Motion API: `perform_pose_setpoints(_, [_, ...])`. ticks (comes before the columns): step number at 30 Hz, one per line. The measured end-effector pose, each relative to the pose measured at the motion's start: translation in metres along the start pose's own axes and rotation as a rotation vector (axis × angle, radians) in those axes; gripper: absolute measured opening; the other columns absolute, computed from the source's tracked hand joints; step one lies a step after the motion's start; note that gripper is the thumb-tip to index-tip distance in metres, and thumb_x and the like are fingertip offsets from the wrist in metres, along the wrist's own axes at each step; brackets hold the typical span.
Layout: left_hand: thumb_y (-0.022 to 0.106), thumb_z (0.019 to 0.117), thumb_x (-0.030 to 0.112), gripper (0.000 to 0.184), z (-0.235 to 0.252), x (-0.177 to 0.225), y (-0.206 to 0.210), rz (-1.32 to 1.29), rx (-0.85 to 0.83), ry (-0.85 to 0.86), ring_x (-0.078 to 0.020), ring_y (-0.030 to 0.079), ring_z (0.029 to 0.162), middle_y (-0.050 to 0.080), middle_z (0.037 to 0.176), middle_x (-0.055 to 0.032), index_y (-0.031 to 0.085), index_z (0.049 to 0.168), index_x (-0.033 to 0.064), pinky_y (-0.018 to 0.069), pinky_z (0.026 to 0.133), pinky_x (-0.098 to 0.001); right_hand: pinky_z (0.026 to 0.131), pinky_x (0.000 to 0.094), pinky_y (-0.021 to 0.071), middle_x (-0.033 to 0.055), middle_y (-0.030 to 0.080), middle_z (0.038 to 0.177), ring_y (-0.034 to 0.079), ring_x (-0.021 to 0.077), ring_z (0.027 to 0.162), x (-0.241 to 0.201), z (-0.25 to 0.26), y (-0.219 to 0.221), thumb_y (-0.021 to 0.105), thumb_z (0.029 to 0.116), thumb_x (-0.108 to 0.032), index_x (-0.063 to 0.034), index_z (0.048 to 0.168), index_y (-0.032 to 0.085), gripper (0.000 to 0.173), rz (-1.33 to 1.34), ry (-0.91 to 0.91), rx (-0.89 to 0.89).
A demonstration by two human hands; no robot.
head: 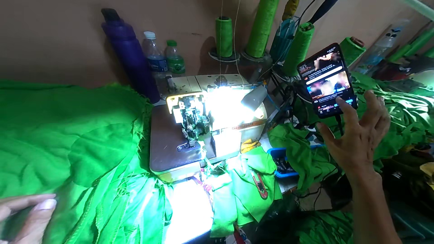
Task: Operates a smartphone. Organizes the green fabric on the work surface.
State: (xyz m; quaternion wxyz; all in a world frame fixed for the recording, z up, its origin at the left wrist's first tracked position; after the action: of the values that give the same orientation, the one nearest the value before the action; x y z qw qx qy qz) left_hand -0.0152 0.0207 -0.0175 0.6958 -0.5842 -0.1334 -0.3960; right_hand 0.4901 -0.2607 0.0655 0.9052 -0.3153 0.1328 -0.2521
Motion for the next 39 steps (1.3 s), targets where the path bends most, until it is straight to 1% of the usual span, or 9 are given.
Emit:
perform_pose_setpoints(6, [0.049, 0.1057, 0.05, 0.055, -0.001, 0.0, 0.001, 0.053, 0.018, -0.035, -0.0208, 0.061, 0.124, 0.065, 0.131, -0.0193, 0.063, 0.133, 0.0046, 0.0463, 0.108, -0.0378, 0.111, 0.0794, 0.0123, 0.0336, 0.027, 0.16, 0.015, 0.0591, 0.149, -0.001, 0.0, 0.0, 0.069, 0.0933, -0.032, -0.0065, 0.144, 0.055, 0.058, 0.013, -0.015, 0.001])
perform_pose_setpoints(9, [0.049, 0.1059, 0.049, 0.053, 0.002, -0.007, 0.001, 0.047, 0.016, -0.012, -0.0182, 0.061, 0.124, 0.065, 0.13, -0.0178, 0.063, 0.132, 0.0045, 0.0468, 0.106, -0.0347, 0.111, 0.0792, 0.0122, 0.0334, 0.027, 0.16, 0.016, 0.0587, 0.149, 0.0, 0.0, 0.0, 0.069, 0.0935, -0.033, -0.0061, 0.144, 0.054, 0.059, 0.01, -0.013, 0.001])
perform_pose_setpoints(16, [0.048, 0.1074, 0.044, 0.053, 0.001, -0.005, 0.001, 0.019, 0.019, 0.028, -0.0231, 0.061, 0.125, 0.064, 0.13, -0.0225, 0.063, 0.131, -0.0007, 0.0457, 0.109, -0.0367, 0.112, 0.0781, 0.0123, 0.0337, 0.028, 0.16, 0.016, 0.0584, 0.149, 0.0, 0.0, 0.0, 0.069, 0.0937, -0.032, -0.0054, 0.144, 0.054, 0.058, 0.01, -0.012, 0.004])
perform_pose_setpoints(23, [0.049, 0.1069, 0.044, 0.052, 0.004, -0.015, 0.004, 0.007, 0.051, 0.088, -0.0234, 0.061, 0.124, 0.066, 0.127, -0.022, 0.064, 0.128, -0.0016, 0.0464, 0.108, -0.0353, 0.112, 0.0782, 0.0127, 0.0338, 0.028, 0.159, 0.016, 0.0588, 0.149, 0.0, 0.0, 0.0, 0.069, 0.093, -0.031, -0.0055, 0.143, 0.055, 0.058, 0.006, -0.017, 0.008])
perform_pose_setpoints(29, [0.048, 0.1069, 0.045, 0.052, 0.003, -0.012, 0.002, 0.025, 0.031, 0.044, -0.0231, 0.061, 0.125, 0.065, 0.129, -0.0212, 0.064, 0.129, 0.0001, 0.046, 0.108, -0.037, 0.112, 0.0781, 0.0126, 0.0334, 0.028, 0.16, 0.016, 0.0588, 0.149, 0.001, -0.001, 0.001, 0.069, 0.0933, -0.032, -0.0056, 0.143, 0.056, 0.058, 0.009, -0.006, -0.001])
perform_pose_setpoints(33, [0.047, 0.1063, 0.048, 0.055, 0.001, -0.007, 0.002, 0.032, 0.033, 0.02, -0.0213, 0.059, 0.128, 0.065, 0.131, -0.0202, 0.064, 0.131, 0.0013, 0.0444, 0.11, -0.0352, 0.112, 0.0784, 0.0126, 0.0337, 0.028, 0.159, 0.016, 0.0598, 0.148, 0.001, -0.002, 0.001, 0.07, 0.0933, -0.032, -0.0057, 0.142, 0.056, 0.057, 0.007, -0.014, 0.005])
perform_pose_setpoints(34, [0.047, 0.1064, 0.047, 0.055, 0.0, -0.006, 0.002, 0.032, 0.034, 0.024, -0.0219, 0.059, 0.127, 0.065, 0.131, -0.0212, 0.064, 0.129, 0.0001, 0.0446, 0.11, -0.035, 0.112, 0.0786, 0.0127, 0.034, 0.028, 0.159, 0.016, 0.0598, 0.148, 0.001, -0.002, 0.001, 0.07, 0.0931, -0.031, -0.0058, 0.142, 0.056, 0.057, 0.008, -0.014, 0.004])
perform_pose_setpoints(36, [0.051, 0.1057, 0.03, 0.046, -0.001, 0.006, 0.001, 0.014, 0.036, 0.07, -0.0312, 0.058, 0.125, 0.061, 0.127, -0.0316, 0.064, 0.121, -0.0117, 0.0445, 0.108, -0.0393, 0.112, 0.079, 0.013, 0.0346, 0.027, 0.159, 0.016, 0.0601, 0.148, 0.001, -0.001, 0.001, 0.071, 0.0926, -0.03, -0.0058, 0.142, 0.056, 0.057, 0.014, -0.011, -0.002])
perform_pose_setpoints(39, [0.051, 0.1044, 0.025, 0.044, -0.002, 0.015, -0.001, 0.048, 0.032, 0.074, -0.035, 0.057, 0.125, 0.06, 0.126, -0.0347, 0.064, 0.117, -0.0151, 0.0444, 0.108, -0.0401, 0.111, 0.079, 0.0133, 0.0341, 0.028, 0.159, 0.016, 0.0597, 0.148, 0.002, -0.001, 0.001, 0.071, 0.0924, -0.031, -0.0063, 0.141, 0.057, 0.057, 0.012, -0.01, -0.005])
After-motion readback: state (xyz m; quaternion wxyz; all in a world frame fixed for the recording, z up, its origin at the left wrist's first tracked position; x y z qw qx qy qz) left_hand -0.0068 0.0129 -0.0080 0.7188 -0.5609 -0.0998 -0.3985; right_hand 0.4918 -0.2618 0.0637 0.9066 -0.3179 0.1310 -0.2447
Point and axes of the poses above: each hand's wrist, its own z-axis towards the middle knuckle, its own y-axis out of the palm, x = y × z, the point moved 1 cm from there along z, towards the middle knuckle
